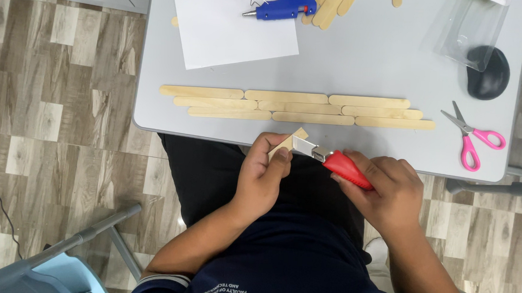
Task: The person cuts a popsicle stick with a utility knife, then uses a hot glue gun to attach it to a row of sticks on the table. They trim the stick with scissors and continue gluing and arranging additional sticks into a patterned structure.
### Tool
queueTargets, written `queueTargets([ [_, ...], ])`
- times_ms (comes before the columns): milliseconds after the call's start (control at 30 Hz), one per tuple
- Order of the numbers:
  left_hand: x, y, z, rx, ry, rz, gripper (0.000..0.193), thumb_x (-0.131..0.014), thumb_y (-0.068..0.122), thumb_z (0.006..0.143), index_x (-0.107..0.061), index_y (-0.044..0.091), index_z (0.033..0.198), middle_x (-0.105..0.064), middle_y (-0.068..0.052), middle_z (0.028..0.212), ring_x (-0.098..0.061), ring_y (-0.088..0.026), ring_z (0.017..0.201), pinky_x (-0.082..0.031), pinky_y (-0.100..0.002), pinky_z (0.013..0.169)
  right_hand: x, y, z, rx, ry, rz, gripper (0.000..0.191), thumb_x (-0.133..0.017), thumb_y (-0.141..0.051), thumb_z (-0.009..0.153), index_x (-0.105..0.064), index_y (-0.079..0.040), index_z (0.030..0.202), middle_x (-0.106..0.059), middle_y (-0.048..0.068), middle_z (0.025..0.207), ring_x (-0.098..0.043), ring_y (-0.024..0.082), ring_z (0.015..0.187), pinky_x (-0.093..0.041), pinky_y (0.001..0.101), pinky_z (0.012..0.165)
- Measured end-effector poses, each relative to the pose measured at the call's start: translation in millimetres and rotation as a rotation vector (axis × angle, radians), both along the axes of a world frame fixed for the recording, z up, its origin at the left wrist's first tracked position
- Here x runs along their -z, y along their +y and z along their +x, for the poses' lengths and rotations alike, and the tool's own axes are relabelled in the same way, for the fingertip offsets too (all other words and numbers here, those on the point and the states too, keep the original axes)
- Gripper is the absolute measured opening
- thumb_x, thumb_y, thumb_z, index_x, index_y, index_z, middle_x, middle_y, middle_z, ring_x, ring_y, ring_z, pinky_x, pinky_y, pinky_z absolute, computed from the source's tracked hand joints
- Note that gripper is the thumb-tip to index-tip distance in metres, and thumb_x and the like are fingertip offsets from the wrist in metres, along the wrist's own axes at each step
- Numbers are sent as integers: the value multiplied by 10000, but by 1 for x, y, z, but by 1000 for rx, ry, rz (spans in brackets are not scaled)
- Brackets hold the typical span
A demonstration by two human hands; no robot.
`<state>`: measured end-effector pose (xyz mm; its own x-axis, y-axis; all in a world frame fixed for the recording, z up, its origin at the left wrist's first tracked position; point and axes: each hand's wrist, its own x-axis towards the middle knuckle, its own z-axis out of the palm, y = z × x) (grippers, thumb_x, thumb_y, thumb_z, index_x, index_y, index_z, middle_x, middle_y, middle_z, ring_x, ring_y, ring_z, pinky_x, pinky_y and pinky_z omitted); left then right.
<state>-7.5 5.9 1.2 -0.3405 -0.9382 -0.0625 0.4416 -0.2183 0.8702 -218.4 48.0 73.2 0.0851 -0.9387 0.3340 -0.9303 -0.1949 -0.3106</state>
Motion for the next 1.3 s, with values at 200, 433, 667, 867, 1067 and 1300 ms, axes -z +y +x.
queueTargets([
  [200,1,3,-4,5,42,21,215,-457,89,1107,-527,-16,1281,-489,30,825,-369,-36,655,-331,-209,578,-2,7,-4,24,11,-6,467,-919,-329,714,-788,-133,1117,-586,8,681,-495,182,569,-406,329,581],
  [433,-2,2,-4,40,-30,4,207,-465,89,1110,-541,-21,1268,-513,20,836,-382,-33,644,-336,-205,562,-4,8,-11,24,22,10,468,-916,-321,707,-791,-135,1117,-604,5,688,-511,177,572,-412,328,590],
  [667,0,2,-5,44,-3,32,195,-474,81,1099,-534,-9,1262,-533,13,872,-392,-35,653,-344,-209,575,-4,5,-10,1,-1,4,475,-915,-329,707,-783,-121,1113,-594,5,669,-519,168,559,-406,325,579],
  [867,2,3,-6,35,-2,22,196,-480,84,1100,-535,-10,1263,-530,15,864,-388,-35,654,-338,-206,575,-5,4,-9,10,5,26,485,-917,-329,697,-787,-114,1112,-580,10,644,-500,173,532,-393,330,562],
  [1067,2,1,-5,33,-13,13,192,-474,88,1106,-537,-7,1261,-522,19,850,-384,-32,648,-337,-206,568,-6,2,-7,0,-17,22,479,-909,-326,716,-782,-112,1125,-585,5,653,-507,165,539,-396,324,570],
  [1300,1,1,-6,26,-51,13,201,-473,59,1086,-535,-7,1265,-546,4,867,-408,-33,644,-359,-205,564,-7,1,-1,29,-3,19,467,-917,-326,711,-789,-120,1110,-578,9,635,-491,172,517,-390,327,557],
])
